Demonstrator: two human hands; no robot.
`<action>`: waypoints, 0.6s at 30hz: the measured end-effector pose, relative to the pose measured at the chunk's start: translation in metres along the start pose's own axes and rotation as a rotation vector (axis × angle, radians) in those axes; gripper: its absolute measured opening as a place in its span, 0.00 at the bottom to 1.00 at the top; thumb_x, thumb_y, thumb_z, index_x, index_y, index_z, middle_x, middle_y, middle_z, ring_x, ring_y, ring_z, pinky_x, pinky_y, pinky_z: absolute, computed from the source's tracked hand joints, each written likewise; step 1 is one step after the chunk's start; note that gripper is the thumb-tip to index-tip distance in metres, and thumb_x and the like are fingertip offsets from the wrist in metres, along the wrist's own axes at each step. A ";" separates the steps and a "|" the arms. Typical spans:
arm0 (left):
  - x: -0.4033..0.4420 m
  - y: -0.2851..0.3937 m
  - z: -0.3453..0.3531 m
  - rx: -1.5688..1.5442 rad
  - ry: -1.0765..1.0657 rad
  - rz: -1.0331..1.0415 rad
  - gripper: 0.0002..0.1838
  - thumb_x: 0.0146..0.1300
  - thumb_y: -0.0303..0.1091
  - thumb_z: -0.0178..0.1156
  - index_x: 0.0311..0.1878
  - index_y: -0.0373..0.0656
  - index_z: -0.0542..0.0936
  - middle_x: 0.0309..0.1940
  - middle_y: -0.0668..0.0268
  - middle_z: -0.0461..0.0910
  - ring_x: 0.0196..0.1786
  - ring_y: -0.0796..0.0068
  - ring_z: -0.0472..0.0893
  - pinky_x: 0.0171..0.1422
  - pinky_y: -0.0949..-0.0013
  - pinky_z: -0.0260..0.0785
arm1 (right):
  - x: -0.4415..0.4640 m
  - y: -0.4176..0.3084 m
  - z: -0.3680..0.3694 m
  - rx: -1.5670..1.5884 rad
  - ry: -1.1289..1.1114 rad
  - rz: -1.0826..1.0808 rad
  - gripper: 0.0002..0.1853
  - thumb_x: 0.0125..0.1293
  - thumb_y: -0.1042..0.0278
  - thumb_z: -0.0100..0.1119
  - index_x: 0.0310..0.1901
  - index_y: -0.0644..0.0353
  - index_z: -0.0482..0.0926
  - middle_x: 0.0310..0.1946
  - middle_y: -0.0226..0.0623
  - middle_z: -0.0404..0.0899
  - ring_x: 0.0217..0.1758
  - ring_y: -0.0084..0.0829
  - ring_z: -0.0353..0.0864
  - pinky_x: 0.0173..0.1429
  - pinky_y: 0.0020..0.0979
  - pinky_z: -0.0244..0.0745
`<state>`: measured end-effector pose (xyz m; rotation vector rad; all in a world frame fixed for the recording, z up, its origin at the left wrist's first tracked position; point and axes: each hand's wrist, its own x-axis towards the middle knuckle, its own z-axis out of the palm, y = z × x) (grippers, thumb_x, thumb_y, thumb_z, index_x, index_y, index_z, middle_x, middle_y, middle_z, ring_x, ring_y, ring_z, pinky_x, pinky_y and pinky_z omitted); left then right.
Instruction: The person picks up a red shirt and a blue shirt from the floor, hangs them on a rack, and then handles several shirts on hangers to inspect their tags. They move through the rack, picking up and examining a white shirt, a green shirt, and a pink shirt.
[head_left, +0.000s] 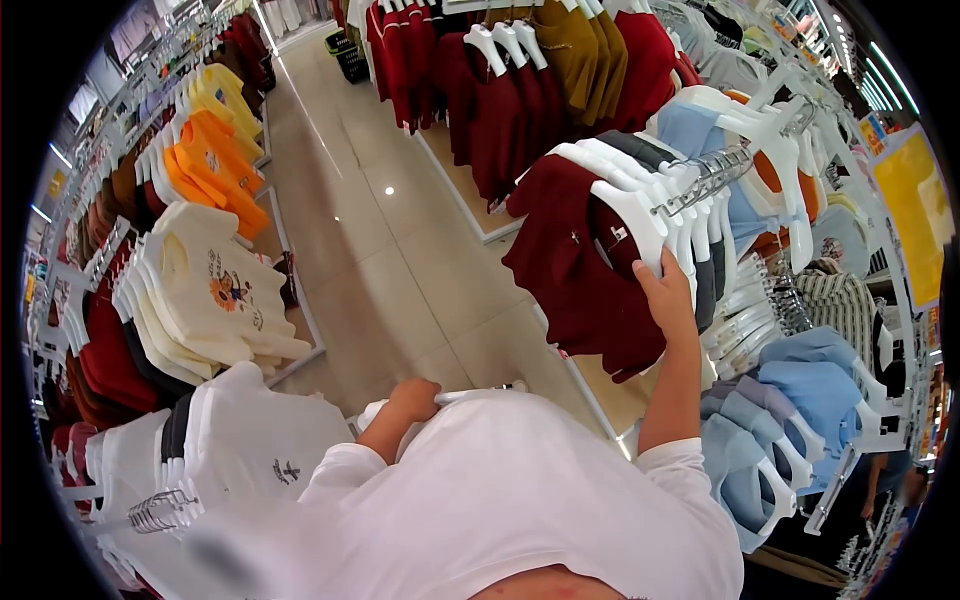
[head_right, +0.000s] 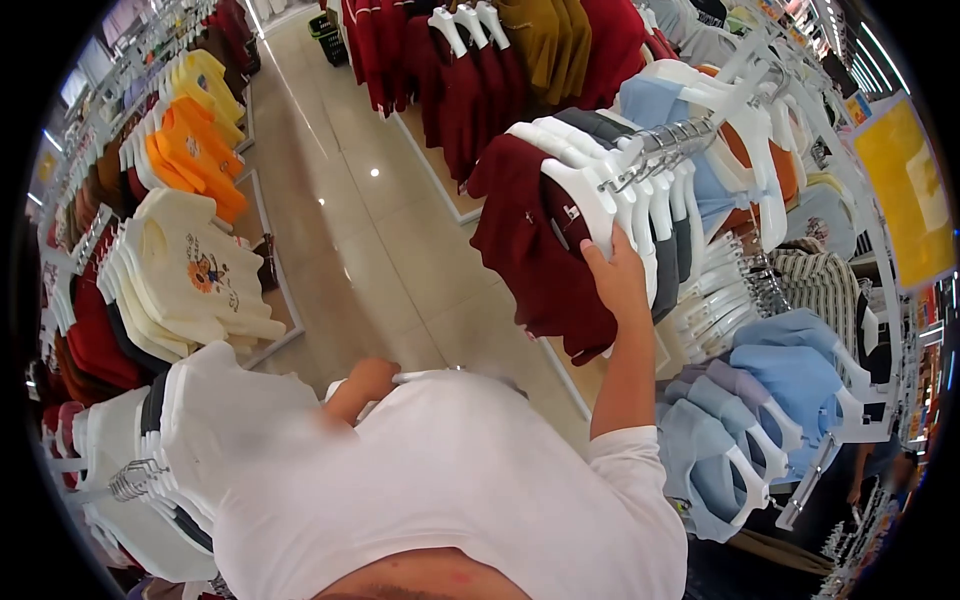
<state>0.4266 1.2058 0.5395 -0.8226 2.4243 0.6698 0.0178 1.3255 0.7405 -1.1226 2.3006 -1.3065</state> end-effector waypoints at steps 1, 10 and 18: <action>0.004 0.004 -0.008 0.005 0.000 0.002 0.14 0.52 0.39 0.61 0.42 0.47 0.83 0.41 0.56 0.84 0.46 0.52 0.82 0.48 0.53 0.75 | 0.005 0.001 -0.002 0.060 -0.051 0.030 0.29 0.65 0.58 0.60 0.66 0.63 0.69 0.54 0.48 0.79 0.53 0.38 0.79 0.59 0.33 0.71; 0.044 0.050 -0.075 0.011 0.053 0.012 0.14 0.55 0.41 0.63 0.43 0.46 0.81 0.40 0.55 0.83 0.46 0.51 0.82 0.49 0.52 0.74 | 0.029 0.006 -0.006 0.261 -0.257 0.013 0.25 0.66 0.57 0.60 0.58 0.66 0.74 0.47 0.47 0.81 0.48 0.36 0.78 0.56 0.33 0.71; 0.080 0.069 -0.129 0.081 0.124 0.185 0.13 0.56 0.39 0.64 0.42 0.45 0.81 0.38 0.54 0.82 0.45 0.50 0.81 0.50 0.53 0.73 | 0.030 0.005 -0.005 0.219 -0.210 -0.032 0.19 0.62 0.54 0.62 0.41 0.66 0.77 0.29 0.42 0.83 0.31 0.36 0.83 0.40 0.36 0.76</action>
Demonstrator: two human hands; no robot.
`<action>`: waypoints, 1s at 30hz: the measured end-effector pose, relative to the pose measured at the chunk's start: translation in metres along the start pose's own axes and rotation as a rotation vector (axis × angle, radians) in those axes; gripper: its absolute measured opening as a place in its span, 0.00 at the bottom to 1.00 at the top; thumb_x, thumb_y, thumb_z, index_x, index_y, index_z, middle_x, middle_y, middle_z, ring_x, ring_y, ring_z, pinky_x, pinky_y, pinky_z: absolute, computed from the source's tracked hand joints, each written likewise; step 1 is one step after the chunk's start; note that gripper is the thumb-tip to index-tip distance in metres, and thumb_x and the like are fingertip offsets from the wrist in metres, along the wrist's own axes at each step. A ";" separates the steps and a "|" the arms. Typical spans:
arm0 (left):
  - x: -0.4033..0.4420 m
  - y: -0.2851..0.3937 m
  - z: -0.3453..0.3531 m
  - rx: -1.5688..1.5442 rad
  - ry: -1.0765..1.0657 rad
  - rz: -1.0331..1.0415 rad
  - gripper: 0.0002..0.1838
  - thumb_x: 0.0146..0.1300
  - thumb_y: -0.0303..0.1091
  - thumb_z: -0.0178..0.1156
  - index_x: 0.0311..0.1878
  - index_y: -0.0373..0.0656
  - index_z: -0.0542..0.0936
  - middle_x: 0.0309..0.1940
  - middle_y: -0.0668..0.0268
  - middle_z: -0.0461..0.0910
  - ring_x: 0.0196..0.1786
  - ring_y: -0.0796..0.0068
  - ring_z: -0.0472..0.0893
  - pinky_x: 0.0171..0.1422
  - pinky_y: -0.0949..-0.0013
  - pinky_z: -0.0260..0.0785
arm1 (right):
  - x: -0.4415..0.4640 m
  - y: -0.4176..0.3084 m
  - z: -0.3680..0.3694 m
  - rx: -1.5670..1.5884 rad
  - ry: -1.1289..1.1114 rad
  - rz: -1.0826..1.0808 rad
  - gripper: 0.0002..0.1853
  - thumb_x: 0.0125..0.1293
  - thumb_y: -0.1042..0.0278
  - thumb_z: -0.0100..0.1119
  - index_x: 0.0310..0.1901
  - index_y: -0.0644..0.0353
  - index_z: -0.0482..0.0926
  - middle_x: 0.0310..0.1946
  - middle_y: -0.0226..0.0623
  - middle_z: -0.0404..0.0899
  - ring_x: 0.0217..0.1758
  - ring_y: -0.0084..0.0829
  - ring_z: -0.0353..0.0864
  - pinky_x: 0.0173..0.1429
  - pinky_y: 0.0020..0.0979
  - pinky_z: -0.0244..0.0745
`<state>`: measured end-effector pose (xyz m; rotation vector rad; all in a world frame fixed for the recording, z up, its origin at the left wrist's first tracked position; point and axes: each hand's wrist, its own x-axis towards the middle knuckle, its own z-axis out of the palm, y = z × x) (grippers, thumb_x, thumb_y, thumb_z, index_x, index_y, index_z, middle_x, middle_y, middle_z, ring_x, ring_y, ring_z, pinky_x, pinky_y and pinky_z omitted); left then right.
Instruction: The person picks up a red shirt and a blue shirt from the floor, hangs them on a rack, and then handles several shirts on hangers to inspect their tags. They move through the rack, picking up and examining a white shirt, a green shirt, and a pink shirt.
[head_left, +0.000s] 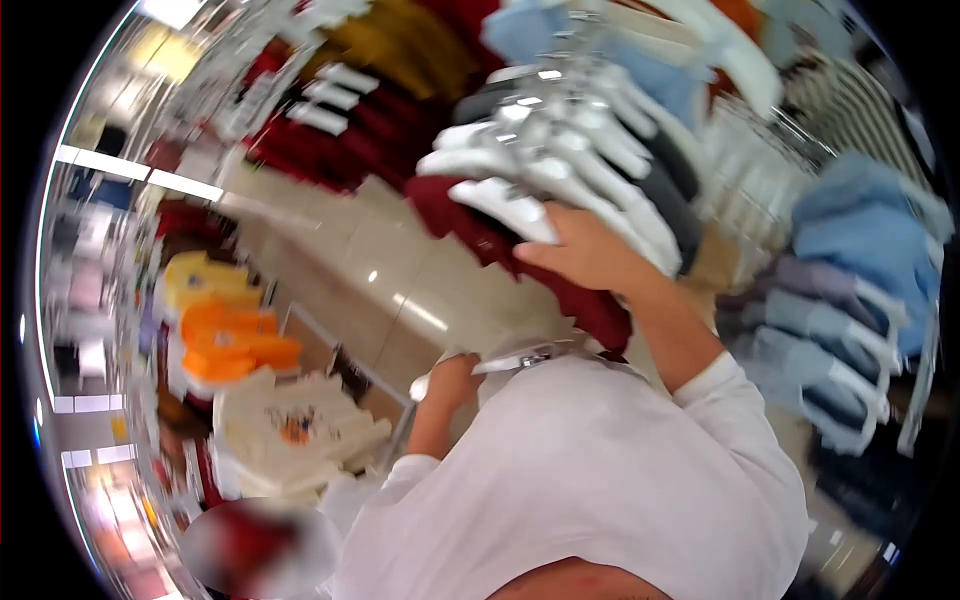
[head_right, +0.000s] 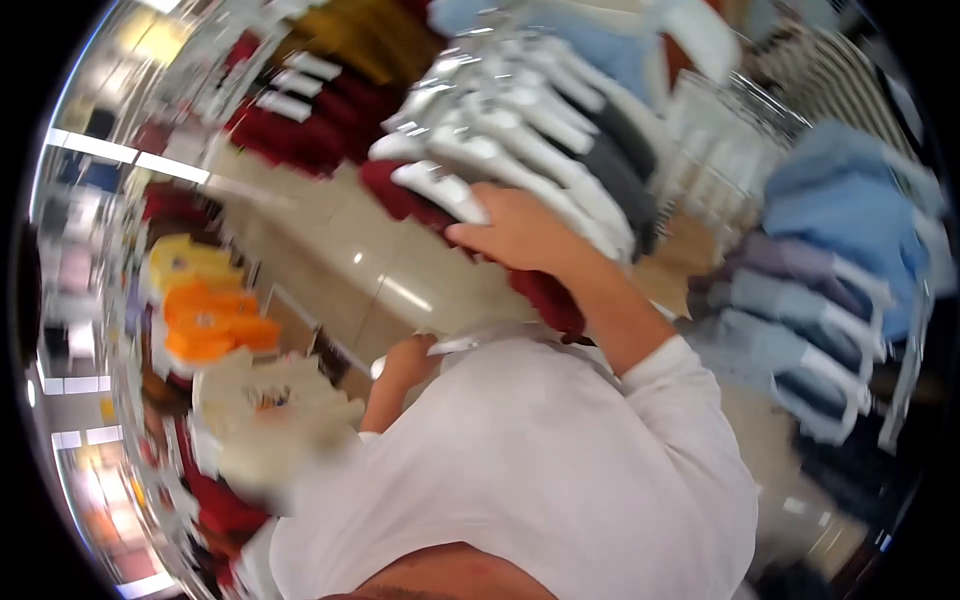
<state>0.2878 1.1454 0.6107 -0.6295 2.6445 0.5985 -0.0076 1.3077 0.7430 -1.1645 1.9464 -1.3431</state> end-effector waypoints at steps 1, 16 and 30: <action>0.008 -0.001 -0.003 0.020 0.001 0.035 0.13 0.56 0.39 0.65 0.43 0.45 0.82 0.38 0.54 0.82 0.45 0.50 0.81 0.49 0.53 0.73 | -0.001 -0.006 -0.002 0.040 -0.017 0.030 0.19 0.62 0.54 0.62 0.40 0.65 0.77 0.26 0.39 0.83 0.28 0.33 0.83 0.37 0.34 0.77; 0.132 -0.039 -0.116 0.123 0.016 0.649 0.12 0.53 0.37 0.66 0.39 0.41 0.81 0.34 0.51 0.82 0.38 0.46 0.80 0.43 0.50 0.72 | 0.006 -0.039 0.012 -0.214 0.111 0.252 0.21 0.61 0.52 0.62 0.47 0.60 0.82 0.42 0.49 0.83 0.47 0.48 0.81 0.53 0.42 0.73; 0.168 -0.060 -0.193 0.057 -0.089 0.944 0.11 0.53 0.34 0.66 0.38 0.40 0.82 0.33 0.52 0.81 0.39 0.47 0.79 0.44 0.50 0.70 | -0.026 -0.098 0.024 -0.340 0.351 0.415 0.21 0.59 0.54 0.66 0.45 0.64 0.81 0.38 0.47 0.83 0.42 0.44 0.81 0.50 0.38 0.73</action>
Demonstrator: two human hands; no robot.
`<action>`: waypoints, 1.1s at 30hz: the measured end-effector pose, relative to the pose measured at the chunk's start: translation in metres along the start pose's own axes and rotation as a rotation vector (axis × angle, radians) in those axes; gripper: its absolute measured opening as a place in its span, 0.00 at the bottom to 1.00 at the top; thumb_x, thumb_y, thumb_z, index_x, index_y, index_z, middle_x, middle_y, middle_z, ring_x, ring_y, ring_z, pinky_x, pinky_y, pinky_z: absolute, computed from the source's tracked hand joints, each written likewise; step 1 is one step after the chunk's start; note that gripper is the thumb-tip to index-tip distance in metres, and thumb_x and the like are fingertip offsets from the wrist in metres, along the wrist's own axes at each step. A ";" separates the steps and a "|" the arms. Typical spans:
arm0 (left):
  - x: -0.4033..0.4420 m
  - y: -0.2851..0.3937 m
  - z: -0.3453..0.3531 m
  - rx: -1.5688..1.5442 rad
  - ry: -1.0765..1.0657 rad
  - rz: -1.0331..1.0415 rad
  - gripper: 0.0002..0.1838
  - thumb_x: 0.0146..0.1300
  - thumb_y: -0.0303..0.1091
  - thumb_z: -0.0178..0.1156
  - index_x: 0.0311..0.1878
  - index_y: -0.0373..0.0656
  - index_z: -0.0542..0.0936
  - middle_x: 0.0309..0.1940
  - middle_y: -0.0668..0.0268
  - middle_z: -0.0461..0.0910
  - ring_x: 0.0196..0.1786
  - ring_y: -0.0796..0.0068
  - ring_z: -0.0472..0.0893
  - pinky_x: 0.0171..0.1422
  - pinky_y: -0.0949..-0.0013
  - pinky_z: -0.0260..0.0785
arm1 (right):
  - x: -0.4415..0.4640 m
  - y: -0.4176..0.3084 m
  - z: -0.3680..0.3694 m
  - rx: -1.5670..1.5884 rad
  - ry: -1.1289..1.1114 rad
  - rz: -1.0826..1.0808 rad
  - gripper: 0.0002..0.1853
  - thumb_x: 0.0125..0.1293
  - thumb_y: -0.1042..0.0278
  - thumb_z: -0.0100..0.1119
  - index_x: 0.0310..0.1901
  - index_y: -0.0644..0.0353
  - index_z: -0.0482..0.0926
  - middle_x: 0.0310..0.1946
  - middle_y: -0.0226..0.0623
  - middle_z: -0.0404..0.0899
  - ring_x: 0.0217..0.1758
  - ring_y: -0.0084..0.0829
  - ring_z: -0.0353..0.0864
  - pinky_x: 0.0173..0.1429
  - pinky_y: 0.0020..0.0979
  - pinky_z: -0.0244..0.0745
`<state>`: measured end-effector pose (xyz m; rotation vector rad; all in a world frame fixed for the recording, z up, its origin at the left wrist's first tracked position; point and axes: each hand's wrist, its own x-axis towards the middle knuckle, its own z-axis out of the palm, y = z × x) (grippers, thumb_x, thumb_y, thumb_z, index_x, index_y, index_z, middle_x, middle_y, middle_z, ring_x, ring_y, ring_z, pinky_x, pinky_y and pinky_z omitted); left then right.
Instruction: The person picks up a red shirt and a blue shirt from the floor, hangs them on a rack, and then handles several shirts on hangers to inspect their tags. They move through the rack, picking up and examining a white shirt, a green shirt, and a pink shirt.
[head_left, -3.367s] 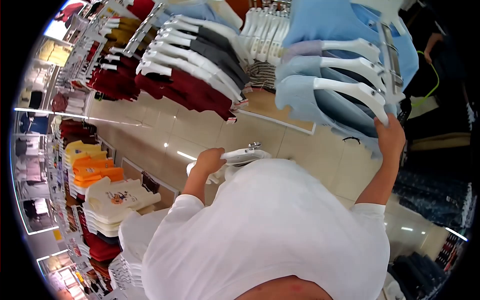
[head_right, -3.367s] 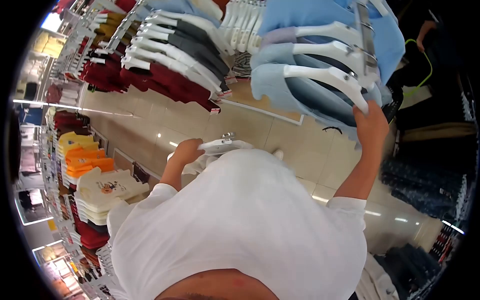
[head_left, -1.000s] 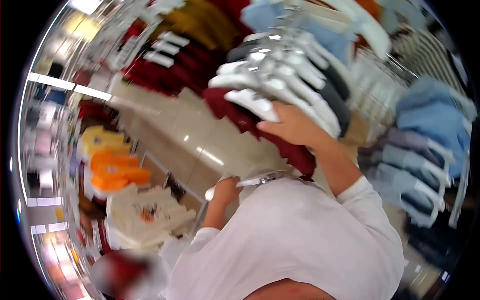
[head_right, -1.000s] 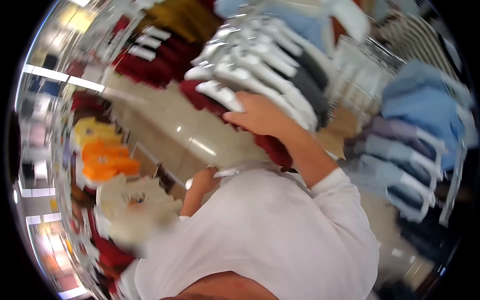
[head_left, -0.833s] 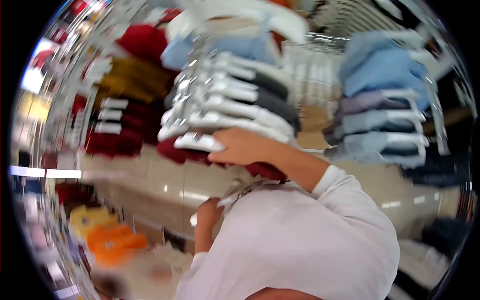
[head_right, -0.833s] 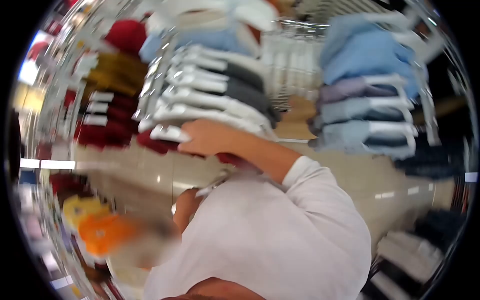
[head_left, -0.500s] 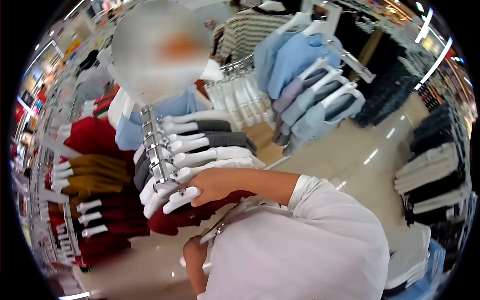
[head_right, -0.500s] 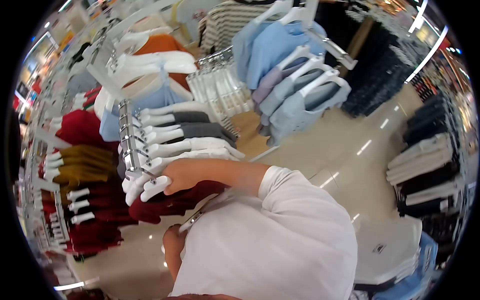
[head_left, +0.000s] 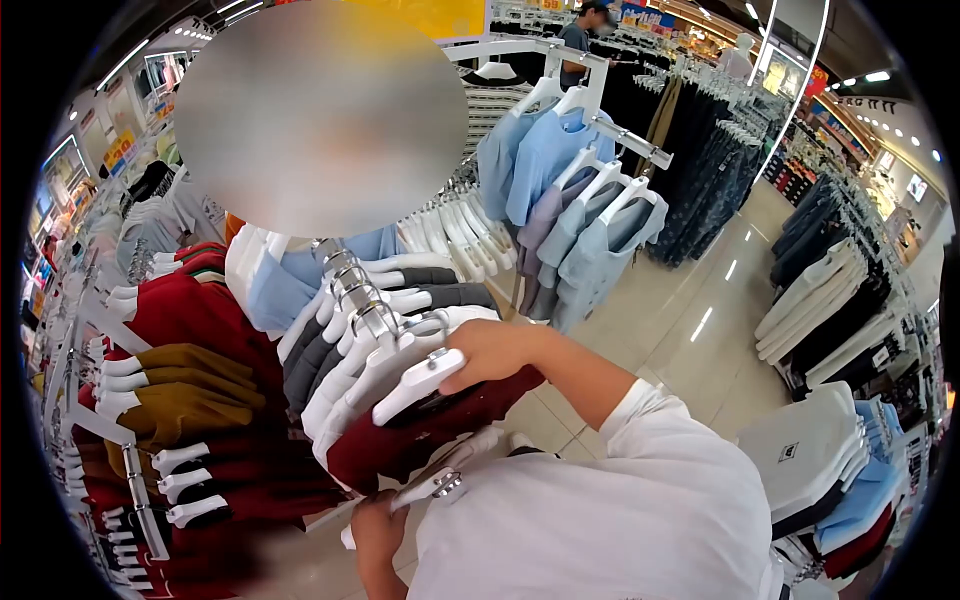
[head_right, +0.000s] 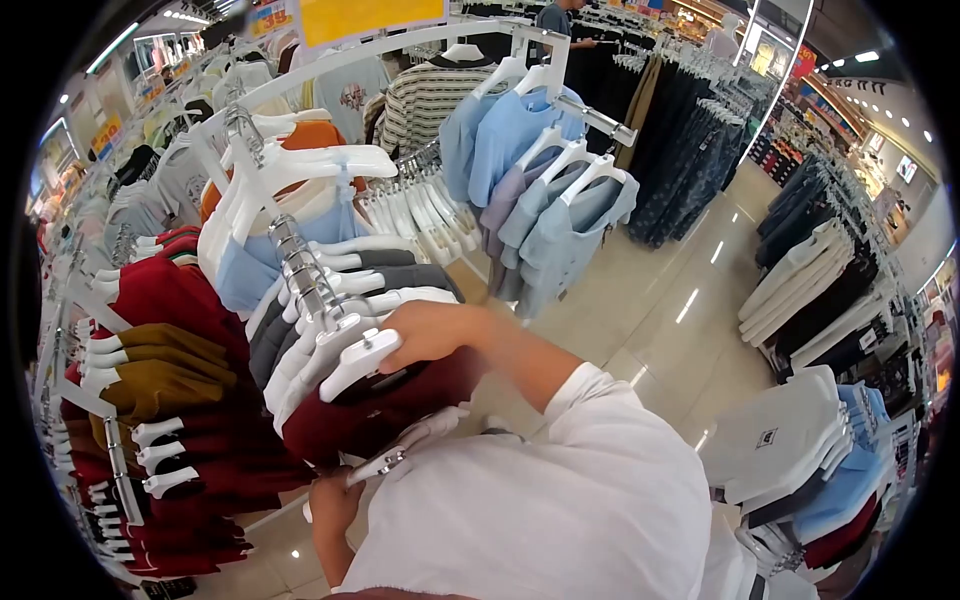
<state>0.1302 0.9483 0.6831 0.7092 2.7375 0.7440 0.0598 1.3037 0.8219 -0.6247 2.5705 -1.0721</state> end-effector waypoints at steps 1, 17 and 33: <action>-0.001 -0.001 -0.003 0.000 -0.001 0.002 0.11 0.53 0.34 0.66 0.39 0.40 0.82 0.33 0.52 0.81 0.39 0.46 0.79 0.44 0.50 0.70 | -0.008 0.001 0.000 0.017 0.023 0.023 0.21 0.59 0.54 0.66 0.45 0.64 0.81 0.37 0.47 0.83 0.41 0.42 0.81 0.49 0.37 0.73; 0.011 0.035 -0.051 -0.121 0.017 0.045 0.13 0.57 0.37 0.65 0.44 0.44 0.83 0.37 0.55 0.82 0.41 0.52 0.81 0.45 0.55 0.72 | -0.155 0.129 0.047 0.405 0.325 0.750 0.25 0.54 0.58 0.70 0.51 0.63 0.82 0.46 0.40 0.84 0.50 0.34 0.80 0.58 0.34 0.71; 0.090 0.067 -0.083 -0.179 0.183 0.207 0.19 0.62 0.42 0.63 0.49 0.37 0.80 0.37 0.54 0.82 0.41 0.51 0.81 0.46 0.58 0.72 | -0.253 0.200 0.105 0.670 0.333 1.112 0.31 0.56 0.63 0.67 0.61 0.66 0.74 0.53 0.42 0.79 0.55 0.39 0.78 0.61 0.39 0.70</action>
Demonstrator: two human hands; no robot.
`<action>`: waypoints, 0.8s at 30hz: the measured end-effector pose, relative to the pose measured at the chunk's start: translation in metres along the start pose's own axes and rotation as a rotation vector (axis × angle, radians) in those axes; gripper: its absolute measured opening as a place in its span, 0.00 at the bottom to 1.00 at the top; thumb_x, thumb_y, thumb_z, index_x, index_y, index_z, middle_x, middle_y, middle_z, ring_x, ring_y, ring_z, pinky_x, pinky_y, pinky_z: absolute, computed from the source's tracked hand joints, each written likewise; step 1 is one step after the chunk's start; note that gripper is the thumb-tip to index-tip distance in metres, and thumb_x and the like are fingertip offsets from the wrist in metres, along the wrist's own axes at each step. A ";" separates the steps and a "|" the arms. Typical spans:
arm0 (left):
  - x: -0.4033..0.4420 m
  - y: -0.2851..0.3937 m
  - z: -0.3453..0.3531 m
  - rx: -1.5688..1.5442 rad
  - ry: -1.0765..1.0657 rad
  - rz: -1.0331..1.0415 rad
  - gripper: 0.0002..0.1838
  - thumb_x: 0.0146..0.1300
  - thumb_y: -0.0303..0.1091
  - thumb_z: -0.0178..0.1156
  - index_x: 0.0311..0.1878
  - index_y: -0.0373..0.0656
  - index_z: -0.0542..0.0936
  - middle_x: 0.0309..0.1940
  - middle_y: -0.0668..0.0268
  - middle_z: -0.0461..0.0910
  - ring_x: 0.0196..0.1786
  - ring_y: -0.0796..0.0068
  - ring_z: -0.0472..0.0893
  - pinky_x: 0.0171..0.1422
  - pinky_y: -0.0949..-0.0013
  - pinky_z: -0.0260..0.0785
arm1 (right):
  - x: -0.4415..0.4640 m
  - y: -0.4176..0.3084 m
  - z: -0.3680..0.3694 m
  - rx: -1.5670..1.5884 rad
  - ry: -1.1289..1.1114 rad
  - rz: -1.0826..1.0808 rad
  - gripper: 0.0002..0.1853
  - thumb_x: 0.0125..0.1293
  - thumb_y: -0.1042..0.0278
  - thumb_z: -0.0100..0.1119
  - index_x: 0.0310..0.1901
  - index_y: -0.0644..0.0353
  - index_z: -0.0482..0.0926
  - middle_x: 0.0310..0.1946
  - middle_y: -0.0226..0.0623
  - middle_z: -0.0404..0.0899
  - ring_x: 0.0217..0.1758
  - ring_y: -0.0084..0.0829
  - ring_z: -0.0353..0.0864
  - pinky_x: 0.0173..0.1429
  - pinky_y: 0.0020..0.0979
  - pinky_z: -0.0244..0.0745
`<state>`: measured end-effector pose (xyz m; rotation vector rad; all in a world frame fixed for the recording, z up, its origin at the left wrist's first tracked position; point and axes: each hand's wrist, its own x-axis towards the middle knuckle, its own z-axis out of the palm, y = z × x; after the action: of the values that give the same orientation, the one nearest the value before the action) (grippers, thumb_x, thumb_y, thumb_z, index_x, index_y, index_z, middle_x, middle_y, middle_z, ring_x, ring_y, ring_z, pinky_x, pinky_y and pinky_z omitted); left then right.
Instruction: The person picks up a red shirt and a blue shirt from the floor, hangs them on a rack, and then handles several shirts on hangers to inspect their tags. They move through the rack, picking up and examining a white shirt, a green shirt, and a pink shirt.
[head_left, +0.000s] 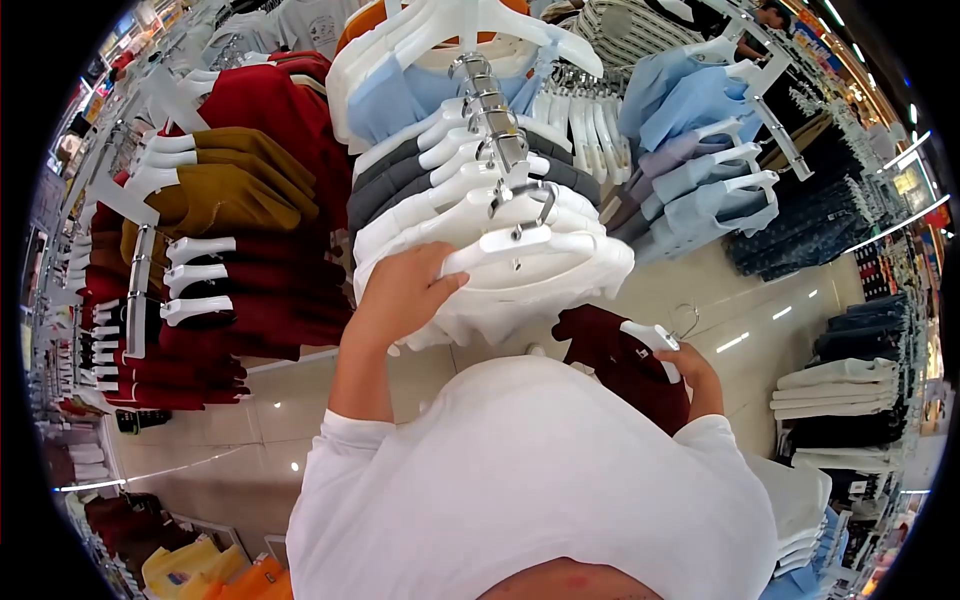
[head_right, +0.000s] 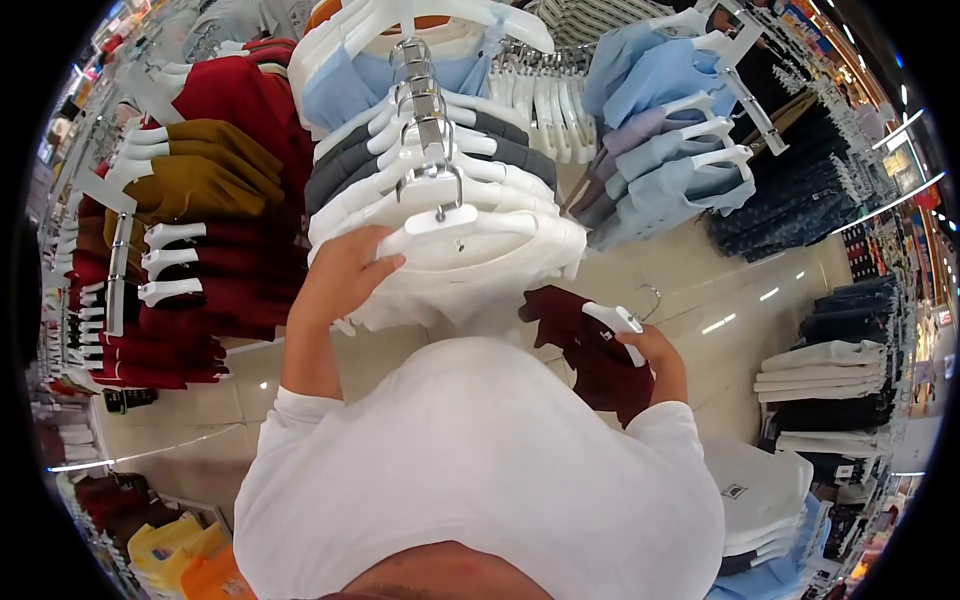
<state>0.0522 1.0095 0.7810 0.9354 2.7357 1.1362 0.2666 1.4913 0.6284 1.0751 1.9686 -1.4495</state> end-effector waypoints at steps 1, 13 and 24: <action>0.005 0.000 0.000 -0.008 -0.003 -0.011 0.19 0.62 0.42 0.63 0.49 0.36 0.80 0.37 0.54 0.82 0.41 0.51 0.81 0.46 0.59 0.72 | 0.002 0.006 0.000 -0.010 0.005 0.016 0.31 0.56 0.62 0.67 0.61 0.65 0.73 0.53 0.42 0.79 0.56 0.39 0.77 0.61 0.40 0.70; 0.025 -0.020 0.029 0.016 -0.055 -0.111 0.19 0.64 0.44 0.61 0.46 0.34 0.76 0.32 0.52 0.78 0.35 0.55 0.76 0.42 0.59 0.68 | 0.038 0.064 0.011 -0.042 -0.043 0.179 0.33 0.58 0.57 0.67 0.64 0.59 0.71 0.53 0.40 0.78 0.54 0.37 0.77 0.54 0.44 0.71; 0.016 -0.021 0.033 0.296 0.022 -0.125 0.18 0.63 0.47 0.61 0.39 0.39 0.76 0.33 0.58 0.81 0.37 0.53 0.80 0.42 0.54 0.71 | 0.080 0.157 0.028 -0.138 -0.171 0.266 0.28 0.57 0.58 0.68 0.56 0.64 0.76 0.44 0.42 0.81 0.42 0.40 0.81 0.38 0.41 0.76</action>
<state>0.0368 1.0272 0.7463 0.7639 2.9854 0.7397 0.3441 1.5117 0.4695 1.0682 1.7067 -1.2034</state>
